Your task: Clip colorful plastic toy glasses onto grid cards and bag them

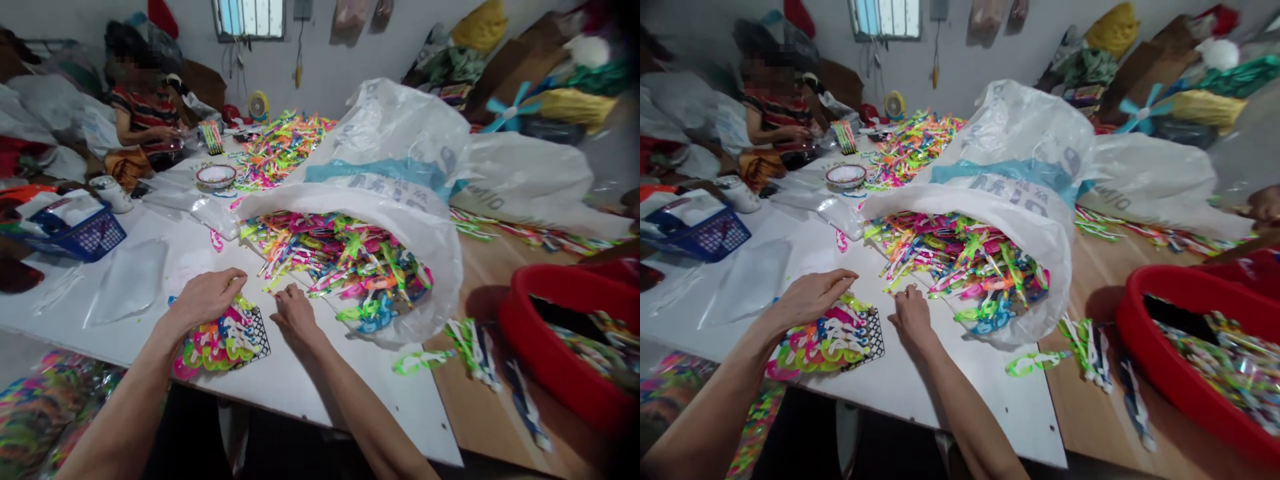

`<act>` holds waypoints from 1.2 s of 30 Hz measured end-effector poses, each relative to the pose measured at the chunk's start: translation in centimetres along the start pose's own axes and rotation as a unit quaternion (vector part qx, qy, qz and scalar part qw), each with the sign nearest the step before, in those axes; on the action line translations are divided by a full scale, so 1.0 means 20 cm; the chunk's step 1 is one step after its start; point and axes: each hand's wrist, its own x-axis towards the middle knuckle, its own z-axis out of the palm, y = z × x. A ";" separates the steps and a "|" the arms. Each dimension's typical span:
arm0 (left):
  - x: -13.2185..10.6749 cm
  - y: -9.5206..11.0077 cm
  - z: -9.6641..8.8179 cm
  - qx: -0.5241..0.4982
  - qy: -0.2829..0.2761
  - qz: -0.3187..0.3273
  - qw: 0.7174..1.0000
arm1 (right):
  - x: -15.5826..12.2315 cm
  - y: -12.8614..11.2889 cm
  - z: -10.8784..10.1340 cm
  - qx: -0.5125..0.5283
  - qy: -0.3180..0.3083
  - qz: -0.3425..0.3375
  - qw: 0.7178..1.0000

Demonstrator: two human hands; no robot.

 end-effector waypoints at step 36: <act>-0.05 0.15 0.05 -0.001 0.018 0.027 0.999 | -0.20 -0.09 0.08 0.210 -0.012 0.035 0.977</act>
